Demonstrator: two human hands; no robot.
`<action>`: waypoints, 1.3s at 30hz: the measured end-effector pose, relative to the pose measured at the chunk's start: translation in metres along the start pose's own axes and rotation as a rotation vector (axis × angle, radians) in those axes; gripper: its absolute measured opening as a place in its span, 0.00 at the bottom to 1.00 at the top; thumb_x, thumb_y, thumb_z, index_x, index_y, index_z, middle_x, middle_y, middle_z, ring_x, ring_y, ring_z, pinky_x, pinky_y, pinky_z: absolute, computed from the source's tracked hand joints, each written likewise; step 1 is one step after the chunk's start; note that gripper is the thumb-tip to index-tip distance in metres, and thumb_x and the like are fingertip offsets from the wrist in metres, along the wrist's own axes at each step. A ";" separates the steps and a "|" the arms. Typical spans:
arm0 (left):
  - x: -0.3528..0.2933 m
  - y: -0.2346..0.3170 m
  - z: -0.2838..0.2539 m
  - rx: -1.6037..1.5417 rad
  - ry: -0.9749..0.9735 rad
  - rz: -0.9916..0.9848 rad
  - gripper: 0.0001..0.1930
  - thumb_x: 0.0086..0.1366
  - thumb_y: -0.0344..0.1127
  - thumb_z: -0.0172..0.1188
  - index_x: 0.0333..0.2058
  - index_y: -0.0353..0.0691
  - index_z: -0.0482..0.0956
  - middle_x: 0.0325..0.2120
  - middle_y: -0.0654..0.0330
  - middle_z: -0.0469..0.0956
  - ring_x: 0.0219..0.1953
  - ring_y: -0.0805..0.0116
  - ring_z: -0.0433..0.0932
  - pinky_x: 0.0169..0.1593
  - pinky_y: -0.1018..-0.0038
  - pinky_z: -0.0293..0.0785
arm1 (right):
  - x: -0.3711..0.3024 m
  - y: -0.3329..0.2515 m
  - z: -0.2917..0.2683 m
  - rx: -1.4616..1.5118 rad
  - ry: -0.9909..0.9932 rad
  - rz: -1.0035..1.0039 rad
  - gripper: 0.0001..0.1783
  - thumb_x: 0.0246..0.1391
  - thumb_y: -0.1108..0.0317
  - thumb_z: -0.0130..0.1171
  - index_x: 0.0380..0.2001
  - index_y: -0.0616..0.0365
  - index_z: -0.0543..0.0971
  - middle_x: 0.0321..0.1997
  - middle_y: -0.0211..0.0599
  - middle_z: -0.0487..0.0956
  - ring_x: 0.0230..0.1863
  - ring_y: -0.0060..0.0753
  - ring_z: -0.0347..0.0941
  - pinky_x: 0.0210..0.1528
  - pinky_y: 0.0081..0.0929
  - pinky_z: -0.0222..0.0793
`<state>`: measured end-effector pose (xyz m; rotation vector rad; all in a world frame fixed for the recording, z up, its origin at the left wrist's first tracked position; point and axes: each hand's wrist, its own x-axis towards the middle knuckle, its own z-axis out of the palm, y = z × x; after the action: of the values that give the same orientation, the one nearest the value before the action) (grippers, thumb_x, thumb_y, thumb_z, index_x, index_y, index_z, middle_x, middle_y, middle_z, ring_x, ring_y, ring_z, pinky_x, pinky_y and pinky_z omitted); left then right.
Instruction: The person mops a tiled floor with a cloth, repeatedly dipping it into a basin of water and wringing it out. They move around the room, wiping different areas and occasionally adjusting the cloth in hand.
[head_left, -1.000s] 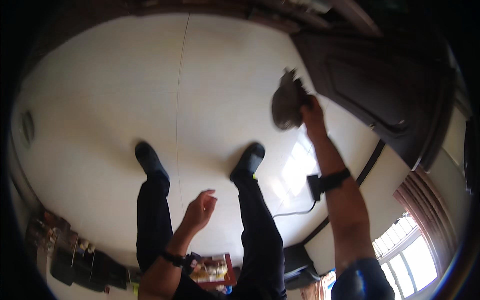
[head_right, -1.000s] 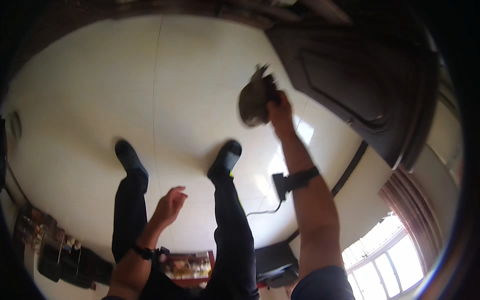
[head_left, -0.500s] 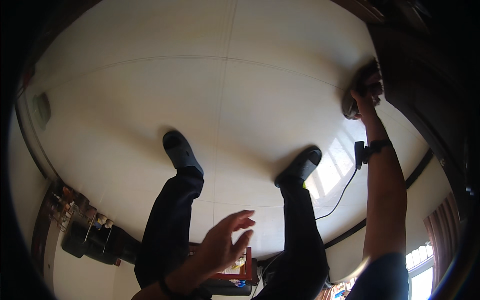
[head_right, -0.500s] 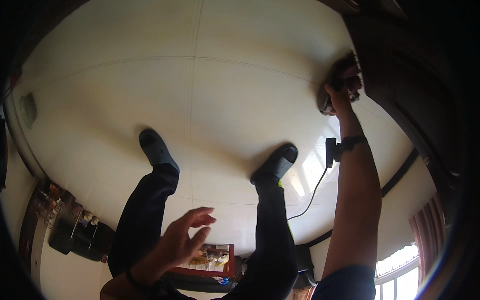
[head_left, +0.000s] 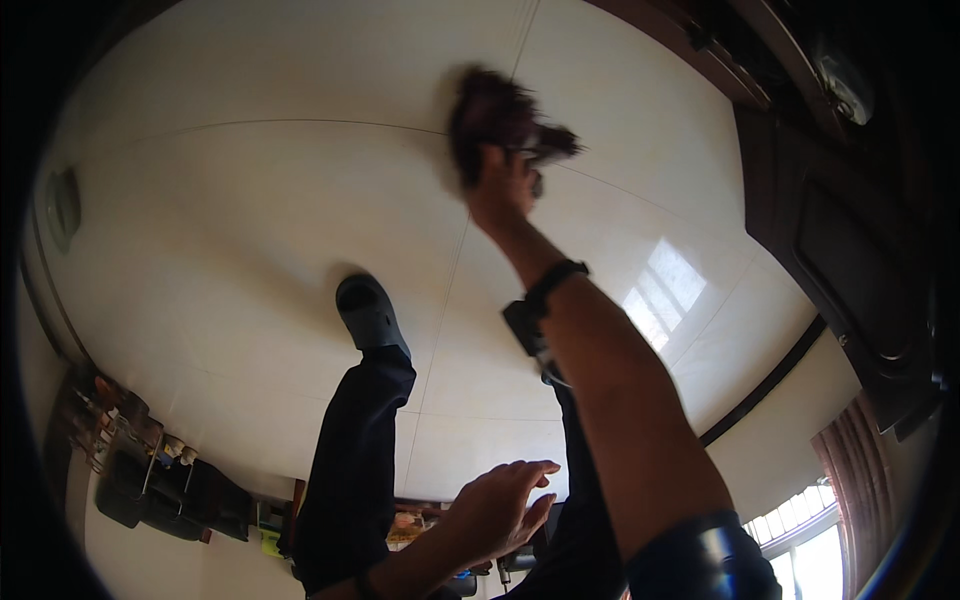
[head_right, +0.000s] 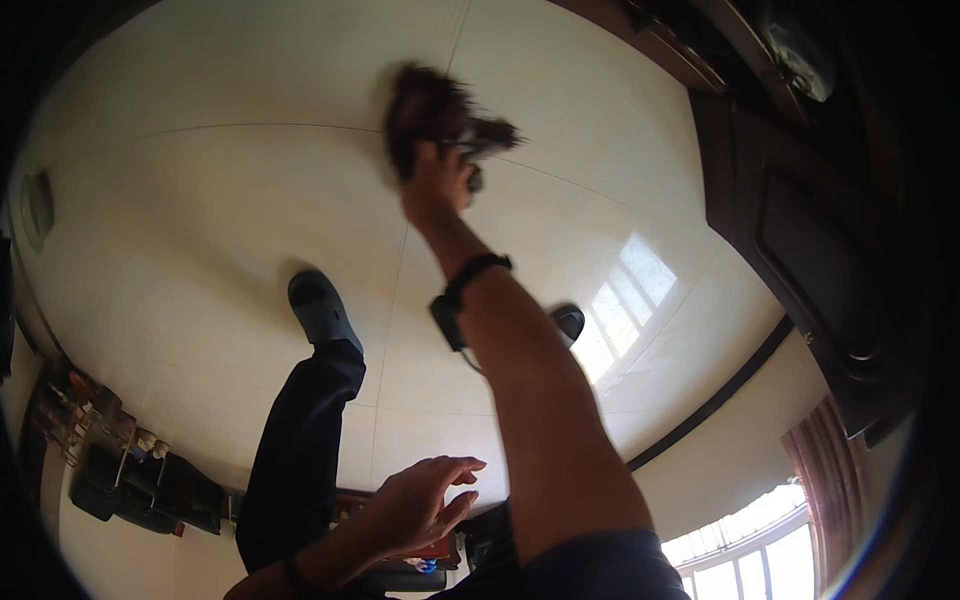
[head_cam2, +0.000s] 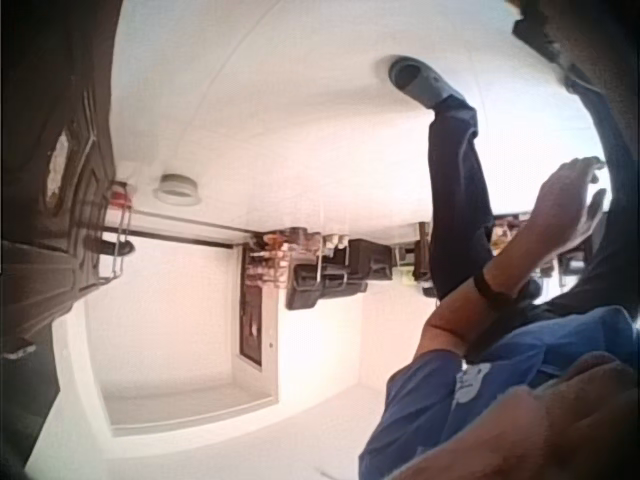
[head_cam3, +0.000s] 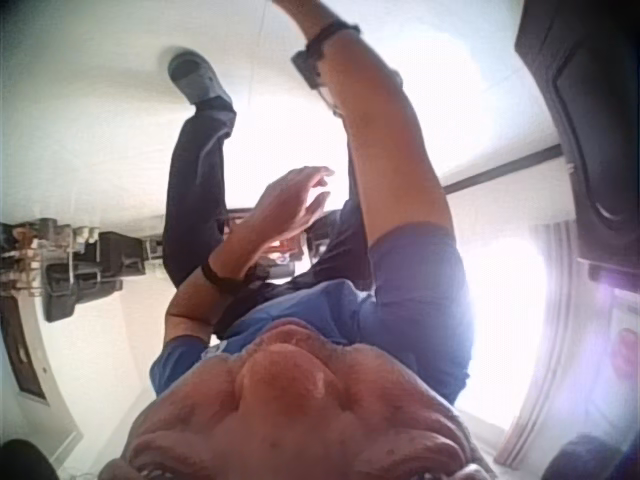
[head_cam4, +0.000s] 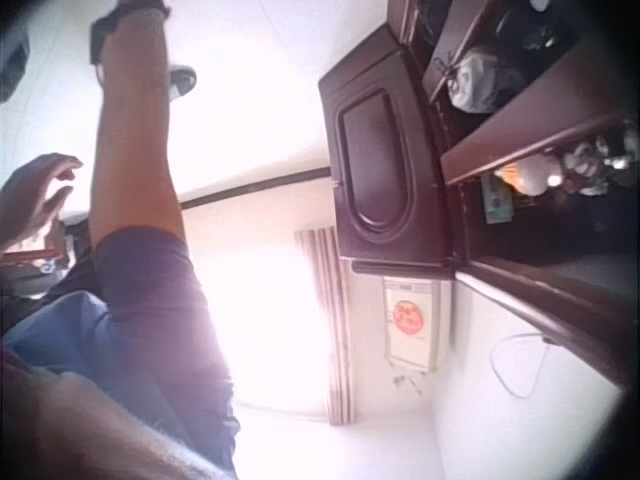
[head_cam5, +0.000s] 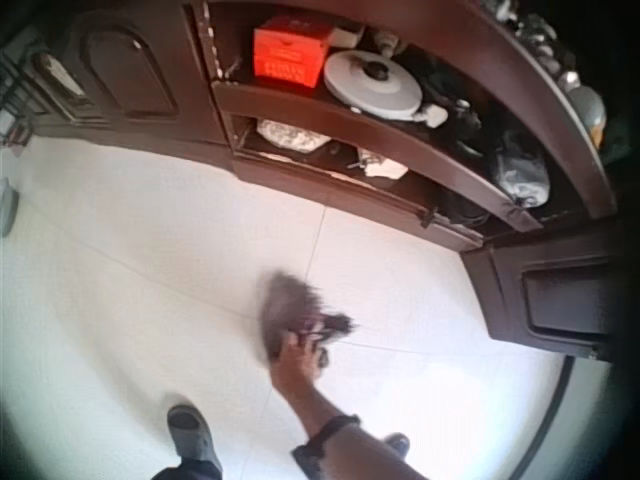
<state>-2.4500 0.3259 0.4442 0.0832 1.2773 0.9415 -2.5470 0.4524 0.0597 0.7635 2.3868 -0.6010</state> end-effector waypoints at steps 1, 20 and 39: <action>0.001 -0.006 -0.002 0.011 0.002 -0.017 0.20 0.72 0.33 0.65 0.59 0.34 0.75 0.50 0.47 0.83 0.50 0.52 0.84 0.54 0.61 0.81 | -0.007 -0.034 0.000 0.016 -0.082 -0.038 0.37 0.56 0.57 0.65 0.69 0.40 0.69 0.67 0.54 0.71 0.71 0.72 0.63 0.65 0.65 0.69; 0.029 -0.021 0.040 0.015 0.143 0.143 0.19 0.71 0.34 0.66 0.57 0.36 0.76 0.43 0.48 0.85 0.47 0.51 0.86 0.51 0.62 0.82 | -0.037 0.135 -0.230 1.213 0.045 -0.150 0.27 0.56 0.76 0.57 0.60 0.51 0.74 0.52 0.37 0.80 0.50 0.29 0.77 0.50 0.32 0.78; 0.008 0.008 0.000 0.067 0.033 0.176 0.23 0.73 0.37 0.65 0.61 0.32 0.73 0.43 0.44 0.83 0.44 0.49 0.85 0.51 0.59 0.82 | 0.133 0.169 -0.120 -0.464 0.248 0.105 0.32 0.64 0.60 0.53 0.65 0.69 0.73 0.69 0.63 0.74 0.64 0.59 0.78 0.64 0.58 0.75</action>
<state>-2.4547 0.3359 0.4423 0.2363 1.3481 1.0545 -2.5749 0.6945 0.0254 0.7787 2.5463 0.1023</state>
